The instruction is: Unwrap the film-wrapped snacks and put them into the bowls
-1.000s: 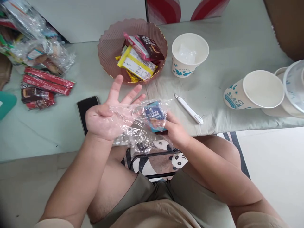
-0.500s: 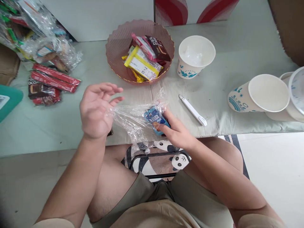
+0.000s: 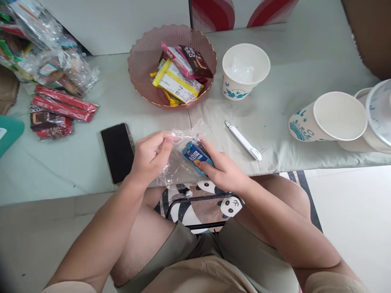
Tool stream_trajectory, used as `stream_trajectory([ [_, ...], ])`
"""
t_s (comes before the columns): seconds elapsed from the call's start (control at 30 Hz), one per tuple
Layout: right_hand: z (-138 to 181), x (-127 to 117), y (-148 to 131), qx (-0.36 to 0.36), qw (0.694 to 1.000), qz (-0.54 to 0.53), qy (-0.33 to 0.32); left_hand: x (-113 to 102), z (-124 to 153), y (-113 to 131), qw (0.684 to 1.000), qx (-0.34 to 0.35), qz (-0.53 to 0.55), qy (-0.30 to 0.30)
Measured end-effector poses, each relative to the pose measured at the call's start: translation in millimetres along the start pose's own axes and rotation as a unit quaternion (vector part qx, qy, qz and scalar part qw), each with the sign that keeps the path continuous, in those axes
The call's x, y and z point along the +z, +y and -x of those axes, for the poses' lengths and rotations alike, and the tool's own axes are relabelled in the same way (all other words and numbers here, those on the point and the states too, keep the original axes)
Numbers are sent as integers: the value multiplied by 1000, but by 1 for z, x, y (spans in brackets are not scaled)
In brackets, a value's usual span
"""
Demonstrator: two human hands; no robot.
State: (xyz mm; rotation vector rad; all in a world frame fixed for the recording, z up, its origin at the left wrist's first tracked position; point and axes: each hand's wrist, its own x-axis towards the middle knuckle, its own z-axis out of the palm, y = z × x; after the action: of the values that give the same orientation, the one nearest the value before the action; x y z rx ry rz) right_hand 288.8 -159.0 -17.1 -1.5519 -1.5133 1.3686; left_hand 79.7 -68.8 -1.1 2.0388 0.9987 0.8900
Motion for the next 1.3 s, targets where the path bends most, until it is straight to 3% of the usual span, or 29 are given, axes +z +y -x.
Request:
stream_trajectory([
  [0.1, -1, -6, 6, -25, 999, -34, -34, -3, -1, -1, 993, -84, 82, 17],
  [0.23, -1, -9, 12, -39, 996, -65, -44, -2, -5, -8, 959, -159, 200, 122],
  [0.4, -2, -1, 13, 50, 977, -200, 48, -7, -18, -11, 885, -235, 312, 255],
  [0.5, -5, 3, 7, 69, 946, -304, 88, -14, -21, -11, 856, -249, 350, 288],
  [0.6, -9, 6, 0, 65, 916, -388, 74, -23, -22, -10, 835, -253, 406, 270],
  [0.73, -9, 17, -4, 131, 853, -506, 4, -38, -25, -8, 798, -259, 506, 200],
  [0.83, -8, 28, -6, 160, 815, -555, -53, -47, -31, 2, 780, -191, 570, 174],
  [0.97, -10, 38, -11, 155, 811, -562, -51, -53, -35, 35, 762, -87, 624, 149],
  [1.03, -12, 38, -14, 160, 815, -556, -38, -54, -33, 51, 774, -57, 619, 116],
  [1.2, -16, 34, -12, 173, 811, -559, -5, -52, -30, 61, 778, -16, 627, -39],
  [1.23, -17, 33, -10, 171, 812, -558, -3, -52, -31, 59, 779, -26, 625, -35],
  [1.3, -17, 31, -8, 157, 810, -565, -7, -52, -33, 55, 784, -47, 618, 31],
])
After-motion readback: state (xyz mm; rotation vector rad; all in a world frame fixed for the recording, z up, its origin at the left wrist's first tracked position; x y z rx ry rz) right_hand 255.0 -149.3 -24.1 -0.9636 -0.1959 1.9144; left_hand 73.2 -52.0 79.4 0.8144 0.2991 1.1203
